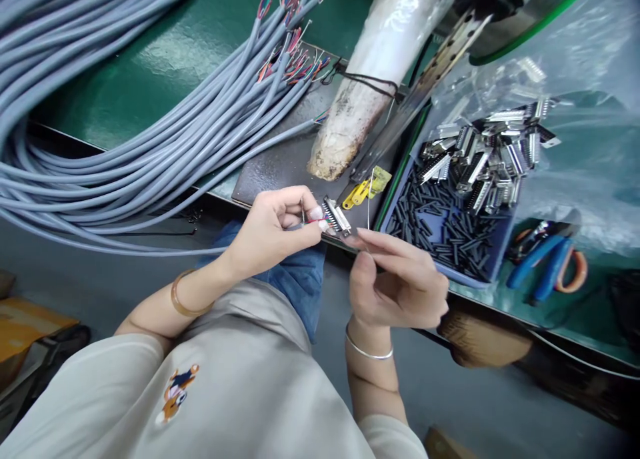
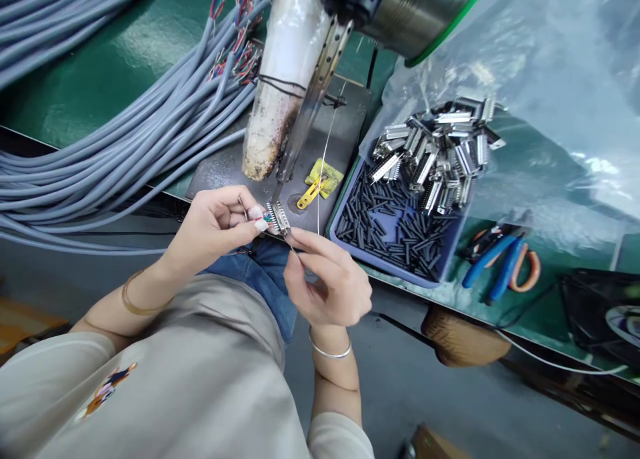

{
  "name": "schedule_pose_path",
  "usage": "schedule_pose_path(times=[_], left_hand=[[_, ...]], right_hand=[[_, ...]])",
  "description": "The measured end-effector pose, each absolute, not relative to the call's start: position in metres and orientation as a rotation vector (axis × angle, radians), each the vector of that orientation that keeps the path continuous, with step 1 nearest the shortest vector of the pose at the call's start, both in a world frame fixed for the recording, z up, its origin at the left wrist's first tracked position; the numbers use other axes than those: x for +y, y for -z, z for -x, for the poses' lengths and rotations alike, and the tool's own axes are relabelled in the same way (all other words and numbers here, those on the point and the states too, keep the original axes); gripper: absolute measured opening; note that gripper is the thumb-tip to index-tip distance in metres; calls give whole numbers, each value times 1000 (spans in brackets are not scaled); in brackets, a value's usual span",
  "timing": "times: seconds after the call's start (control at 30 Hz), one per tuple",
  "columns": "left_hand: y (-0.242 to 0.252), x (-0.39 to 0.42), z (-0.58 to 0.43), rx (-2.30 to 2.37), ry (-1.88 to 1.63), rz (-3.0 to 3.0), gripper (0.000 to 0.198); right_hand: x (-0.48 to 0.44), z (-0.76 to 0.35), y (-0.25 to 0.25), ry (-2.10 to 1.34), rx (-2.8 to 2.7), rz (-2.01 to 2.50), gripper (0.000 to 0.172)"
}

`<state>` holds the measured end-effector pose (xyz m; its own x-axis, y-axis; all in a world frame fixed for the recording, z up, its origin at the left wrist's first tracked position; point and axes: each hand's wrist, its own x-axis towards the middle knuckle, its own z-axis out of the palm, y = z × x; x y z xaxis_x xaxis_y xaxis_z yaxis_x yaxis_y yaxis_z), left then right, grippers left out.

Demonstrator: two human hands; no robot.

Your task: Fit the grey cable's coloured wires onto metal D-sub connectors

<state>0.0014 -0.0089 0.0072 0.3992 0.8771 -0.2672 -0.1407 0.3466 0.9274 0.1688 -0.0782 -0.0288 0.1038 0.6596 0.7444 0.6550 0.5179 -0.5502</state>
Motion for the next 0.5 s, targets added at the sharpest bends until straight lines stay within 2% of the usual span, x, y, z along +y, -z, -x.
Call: schedule_pose_path(times=[0.2,0.37,0.5], left_hand=[[-13,-10,12,641,-503,-760,28],[-8,-21,16,629,-667,-764,22],[-9,-26,22,621,-765,-936,19]], right_hand=[[-85,-168,37,-129,-1670,1090,17],[-91,-157,28,-263,-1560,1271,13],[-92,-154,13,-535,-1364,1340,10]])
